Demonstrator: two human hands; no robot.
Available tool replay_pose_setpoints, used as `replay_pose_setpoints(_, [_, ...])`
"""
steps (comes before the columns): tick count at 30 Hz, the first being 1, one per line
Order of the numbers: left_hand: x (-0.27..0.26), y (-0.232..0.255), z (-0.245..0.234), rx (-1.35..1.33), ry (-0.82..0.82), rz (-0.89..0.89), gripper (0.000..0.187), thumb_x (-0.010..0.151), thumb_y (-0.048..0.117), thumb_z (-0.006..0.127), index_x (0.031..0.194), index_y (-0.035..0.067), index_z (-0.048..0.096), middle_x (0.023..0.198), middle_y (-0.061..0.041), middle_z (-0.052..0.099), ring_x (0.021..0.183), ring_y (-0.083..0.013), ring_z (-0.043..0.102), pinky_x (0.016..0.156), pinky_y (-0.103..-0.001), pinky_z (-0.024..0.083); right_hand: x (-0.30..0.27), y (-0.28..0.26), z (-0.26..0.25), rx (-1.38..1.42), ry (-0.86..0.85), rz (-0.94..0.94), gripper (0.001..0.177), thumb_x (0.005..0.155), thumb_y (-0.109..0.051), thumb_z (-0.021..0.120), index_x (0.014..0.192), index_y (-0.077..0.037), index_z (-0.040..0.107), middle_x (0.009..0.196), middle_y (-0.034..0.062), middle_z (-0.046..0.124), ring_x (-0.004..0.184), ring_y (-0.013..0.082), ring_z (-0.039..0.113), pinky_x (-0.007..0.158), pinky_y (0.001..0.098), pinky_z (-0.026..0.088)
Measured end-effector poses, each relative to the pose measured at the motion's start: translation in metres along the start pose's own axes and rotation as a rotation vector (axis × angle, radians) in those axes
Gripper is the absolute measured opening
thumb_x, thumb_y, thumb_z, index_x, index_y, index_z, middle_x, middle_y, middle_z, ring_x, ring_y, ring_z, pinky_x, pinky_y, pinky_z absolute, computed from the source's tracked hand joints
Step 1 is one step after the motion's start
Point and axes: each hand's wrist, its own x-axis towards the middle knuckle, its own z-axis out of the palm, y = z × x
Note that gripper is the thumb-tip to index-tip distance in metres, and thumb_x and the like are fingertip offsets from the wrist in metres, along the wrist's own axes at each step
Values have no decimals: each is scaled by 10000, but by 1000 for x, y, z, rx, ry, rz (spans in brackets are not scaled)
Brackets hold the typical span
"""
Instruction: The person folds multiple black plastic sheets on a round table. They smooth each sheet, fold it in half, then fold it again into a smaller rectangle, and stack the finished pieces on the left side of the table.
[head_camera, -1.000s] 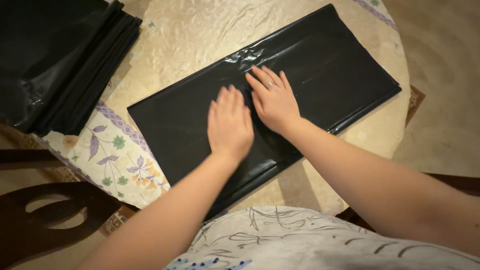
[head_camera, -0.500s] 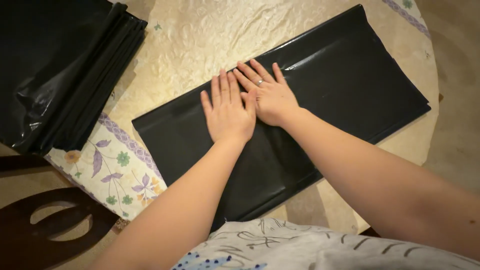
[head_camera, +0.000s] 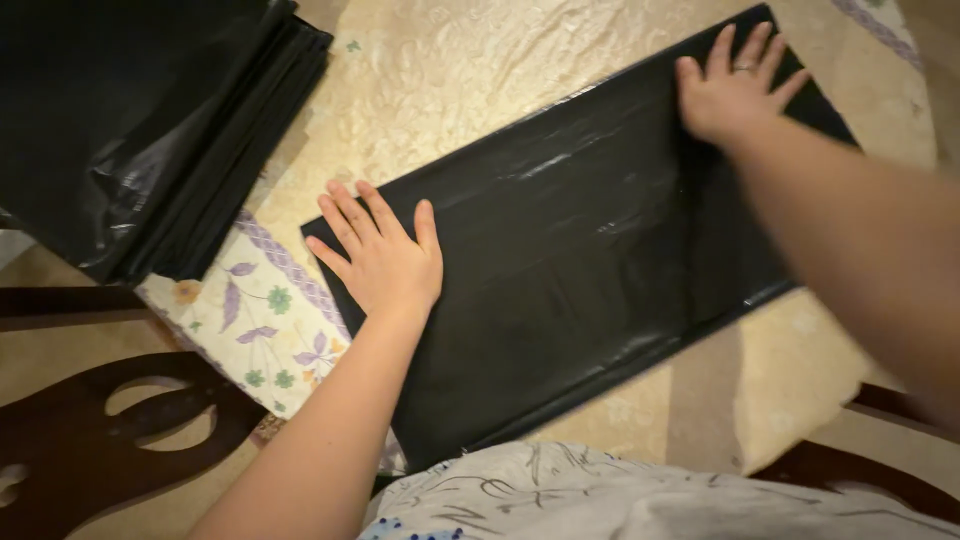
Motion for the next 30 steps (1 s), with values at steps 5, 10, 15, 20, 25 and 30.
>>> replay_pose_setpoints(5, [-37, 60, 1, -81, 75, 335, 770, 1042, 459, 417, 1574, -88, 312, 1678, -273, 192, 1570, -407, 130, 1235, -617, 92, -118, -70, 36, -247, 351, -378, 657, 1014, -302, 526, 1539, 74, 407, 1614, 290, 346, 1492, 474, 310, 1095, 739, 299])
replay_pose_setpoints(10, [-109, 76, 8, -177, -68, 653, 684, 1014, 381, 462, 1572, -4, 368, 1688, -198, 258, 1583, -340, 196, 1258, -548, 140, -239, -71, 52, 116, 159, -369, 599, 1022, -359, 514, 1547, -78, 446, 1676, 102, 343, 1562, 336, 265, 1221, 659, 203])
replay_pose_setpoints(15, [-122, 48, 7, -135, -87, 718, 763, 992, 526, 435, 1552, 16, 343, 1664, -173, 240, 1554, -298, 171, 1225, -576, 93, -246, -45, 44, 87, 107, -307, 708, 1020, -500, 450, 1601, -113, 333, 1689, 117, 240, 1559, 329, 186, 1213, 623, 119])
replay_pose_setpoints(20, [-132, 1, -17, -77, -111, 651, 850, 949, 637, 436, 1575, 78, 304, 1666, -164, 189, 1551, -299, 128, 1210, -587, 44, -234, -21, 44, 51, 56, -158, 762, 1017, -587, 368, 1630, -155, 238, 1712, 99, 145, 1572, 314, 100, 1210, 625, 39])
replay_pose_setpoints(25, [-154, -44, -23, -5, -28, 595, 862, 929, 660, 436, 1568, 96, 305, 1659, -171, 195, 1534, -305, 138, 1193, -599, 55, -219, 25, 40, 63, 48, -71, 777, 1009, -614, 315, 1638, -172, 200, 1719, 96, 102, 1576, 335, 54, 1200, 664, 16])
replay_pose_setpoints(30, [-172, -71, -35, 38, 11, 553, 828, 959, 635, 431, 1563, 77, 334, 1654, -177, 229, 1537, -312, 167, 1192, -604, 77, -218, 47, 12, -16, 70, 146, 792, 1016, -626, 343, 1609, -118, 209, 1656, 205, 88, 1525, 416, 21, 1136, 703, -4])
